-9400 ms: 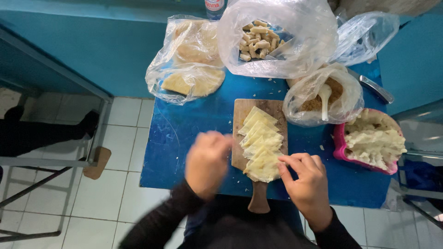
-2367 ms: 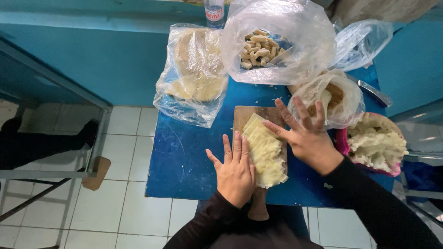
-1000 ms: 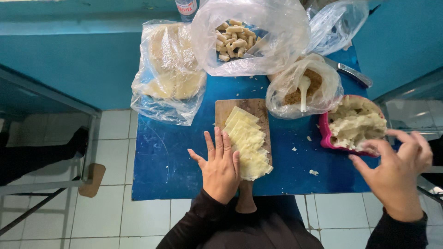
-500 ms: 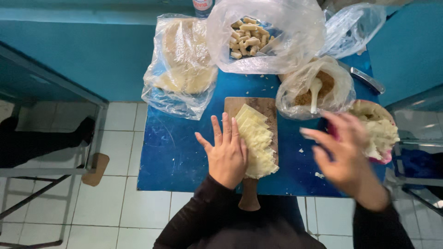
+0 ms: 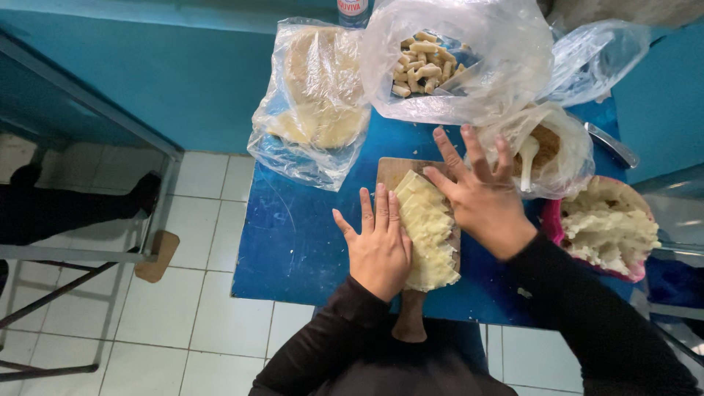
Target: The person sits at a blue table and assembles filled pastries. They place white filling from a pink bowl onto square wrappers on a wooden board, use a spoon to scoop brown filling from a plastic bag, fold the wrappers over the filling, and arrange the folded pieces in rows on the board.
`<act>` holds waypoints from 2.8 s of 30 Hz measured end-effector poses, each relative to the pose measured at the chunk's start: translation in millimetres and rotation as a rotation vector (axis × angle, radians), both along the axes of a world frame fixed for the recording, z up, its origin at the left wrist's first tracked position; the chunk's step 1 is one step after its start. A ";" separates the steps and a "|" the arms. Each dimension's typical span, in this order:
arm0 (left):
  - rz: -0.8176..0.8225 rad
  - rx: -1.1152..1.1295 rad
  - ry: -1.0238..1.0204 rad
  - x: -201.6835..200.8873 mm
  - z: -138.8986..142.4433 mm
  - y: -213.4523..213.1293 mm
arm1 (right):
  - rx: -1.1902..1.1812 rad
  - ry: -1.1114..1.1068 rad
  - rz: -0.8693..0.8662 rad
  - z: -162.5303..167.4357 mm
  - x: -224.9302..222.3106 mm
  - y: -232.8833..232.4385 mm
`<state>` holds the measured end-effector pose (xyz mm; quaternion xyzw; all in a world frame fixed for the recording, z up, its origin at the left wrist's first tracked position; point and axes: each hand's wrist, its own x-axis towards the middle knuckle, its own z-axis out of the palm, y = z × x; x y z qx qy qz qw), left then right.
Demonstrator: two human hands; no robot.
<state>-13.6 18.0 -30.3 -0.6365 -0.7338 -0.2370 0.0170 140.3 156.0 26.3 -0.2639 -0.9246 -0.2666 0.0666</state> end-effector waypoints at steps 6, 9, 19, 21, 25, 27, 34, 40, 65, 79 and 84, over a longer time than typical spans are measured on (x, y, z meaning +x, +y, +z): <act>0.004 0.024 -0.021 1.8 0.7 -0.9 | 0.025 -0.089 0.035 -0.5 -2.8 -1.9; 0.001 0.026 -0.034 1.8 0.7 -1.2 | 0.034 -0.045 0.033 -0.6 -6.2 -2.2; -0.035 0.023 -0.146 -3.2 7.2 -6.4 | -0.264 0.187 -0.010 23.0 4.8 -33.2; -0.056 0.062 -0.263 -6.7 9.1 -14.1 | -0.483 0.254 0.071 21.3 17.7 -54.2; -0.095 0.006 -0.173 -8.5 10.2 -27.2 | -0.704 0.202 0.173 5.2 39.0 -89.7; -0.082 0.007 -0.096 -6.5 9.5 -28.3 | -0.713 0.179 0.130 -0.2 47.4 -95.1; -0.053 -0.008 -0.055 -4.2 6.9 -27.2 | -0.631 0.343 -0.016 4.5 61.4 -97.2; -0.008 0.003 -0.018 -2.2 2.9 -24.3 | -0.017 -0.094 -0.051 11.4 43.1 -123.0; -0.005 -0.025 -0.029 -1.9 -5.5 -18.1 | -0.345 0.342 -0.107 58.0 86.8 -60.6; -0.025 -0.029 -0.043 -2.3 -9.7 -20.1 | -0.643 0.502 -0.116 66.5 97.8 56.9; -0.022 -0.053 -0.045 -2.9 -1.7 -19.0 | -0.425 0.531 -0.107 72.3 94.3 44.8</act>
